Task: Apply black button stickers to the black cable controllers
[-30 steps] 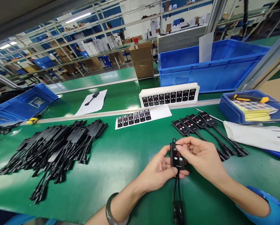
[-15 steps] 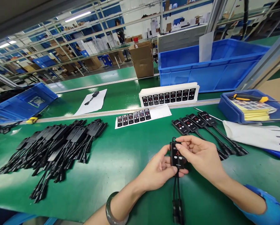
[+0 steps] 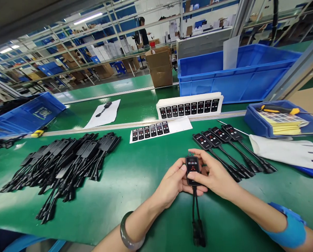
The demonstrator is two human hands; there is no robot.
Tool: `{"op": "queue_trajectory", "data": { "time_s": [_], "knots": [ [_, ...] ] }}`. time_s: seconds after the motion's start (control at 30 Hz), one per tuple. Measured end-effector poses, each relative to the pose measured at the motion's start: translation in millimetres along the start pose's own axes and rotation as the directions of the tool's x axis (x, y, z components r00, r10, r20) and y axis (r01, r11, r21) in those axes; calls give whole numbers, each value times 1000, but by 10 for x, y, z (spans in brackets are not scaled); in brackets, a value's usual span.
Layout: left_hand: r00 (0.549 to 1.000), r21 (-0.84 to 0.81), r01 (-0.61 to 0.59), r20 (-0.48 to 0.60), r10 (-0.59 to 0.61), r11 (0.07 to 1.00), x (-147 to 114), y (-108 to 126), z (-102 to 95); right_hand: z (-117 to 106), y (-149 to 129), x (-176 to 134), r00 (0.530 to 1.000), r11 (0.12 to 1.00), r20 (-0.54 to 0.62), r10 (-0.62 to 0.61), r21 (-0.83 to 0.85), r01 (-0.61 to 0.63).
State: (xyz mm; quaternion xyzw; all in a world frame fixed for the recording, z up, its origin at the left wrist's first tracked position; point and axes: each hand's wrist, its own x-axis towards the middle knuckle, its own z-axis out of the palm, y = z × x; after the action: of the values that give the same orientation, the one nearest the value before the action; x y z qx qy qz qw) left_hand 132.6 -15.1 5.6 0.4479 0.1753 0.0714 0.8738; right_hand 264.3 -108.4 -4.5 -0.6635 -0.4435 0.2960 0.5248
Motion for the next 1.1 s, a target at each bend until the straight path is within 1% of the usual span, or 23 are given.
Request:
{"op": "queue_trajectory", "data": {
  "time_s": [0.13, 0.27, 0.33, 0.4, 0.53, 0.6, 0.67, 0.73, 0.77, 0.83, 0.87, 0.9, 0.93, 0.97, 1.0, 1.03, 1.07, 1.1],
  "knots": [
    [997, 18, -28, -65, 29, 999, 11, -2, -29, 50, -14, -45, 994, 998, 98, 38, 39, -42],
    [995, 68, -36, -89, 42, 997, 21, 17, -33, 38, -29, -46, 978, 986, 205, 31, 155, -63],
    [994, 89, -53, -85, 61, 995, 28, 12, -29, 30, -18, -36, 979, 979, 206, 7, 198, -48],
    [994, 139, -63, -83, 75, 988, 28, -2, -24, 30, -5, -26, 981, 978, 194, 5, 202, -45],
    [985, 341, -100, -96, 140, 935, 4, -30, -13, 47, -8, -16, 977, 977, 211, 26, 203, -70],
    [983, 404, -104, -97, 156, 909, 1, -38, -15, 57, -11, -13, 976, 978, 214, 26, 197, -69],
    [984, 391, -93, -104, 144, 916, 19, -47, -19, 72, 1, -12, 981, 994, 195, 13, 108, -35],
    [980, 304, -99, -138, 146, 948, 55, -57, -23, 98, 27, -18, 990, 997, 135, -32, -59, 40],
    [976, 244, -113, -156, 154, 963, 76, -59, -24, 113, 41, -21, 992, 985, 102, -77, -147, 92],
    [976, 156, -139, -147, 163, 978, 113, -48, -36, 131, 58, -19, 980, 933, 65, -188, -302, 199],
    [979, 156, -146, -117, 165, 977, 126, -30, -51, 123, 60, -9, 969, 898, 61, -241, -364, 246],
    [981, 205, -156, -82, 176, 966, 136, -3, -77, 98, 58, 9, 957, 861, 58, -284, -423, 281],
    [978, 314, -177, -53, 203, 933, 142, 33, -115, 51, 53, 37, 948, 823, 43, -316, -485, 297],
    [967, 479, -205, -39, 253, 854, 145, 77, -166, -18, 48, 72, 941, 783, 13, -338, -551, 289],
    [947, 682, -207, -40, 319, 701, 149, 128, -231, -109, 45, 114, 937, 741, -25, -350, -619, 261],
    [922, 860, -158, -48, 385, 486, 153, 182, -307, -216, 45, 159, 937, 693, -60, -343, -689, 209],
    [896, 965, -58, -64, 439, 257, 160, 236, -392, -333, 50, 204, 943, 636, -96, -319, -760, 137],
    [873, 995, 64, -91, 479, 71, 169, 287, -481, -452, 58, 249, 956, 565, -122, -267, -824, 53]
  ]
}}
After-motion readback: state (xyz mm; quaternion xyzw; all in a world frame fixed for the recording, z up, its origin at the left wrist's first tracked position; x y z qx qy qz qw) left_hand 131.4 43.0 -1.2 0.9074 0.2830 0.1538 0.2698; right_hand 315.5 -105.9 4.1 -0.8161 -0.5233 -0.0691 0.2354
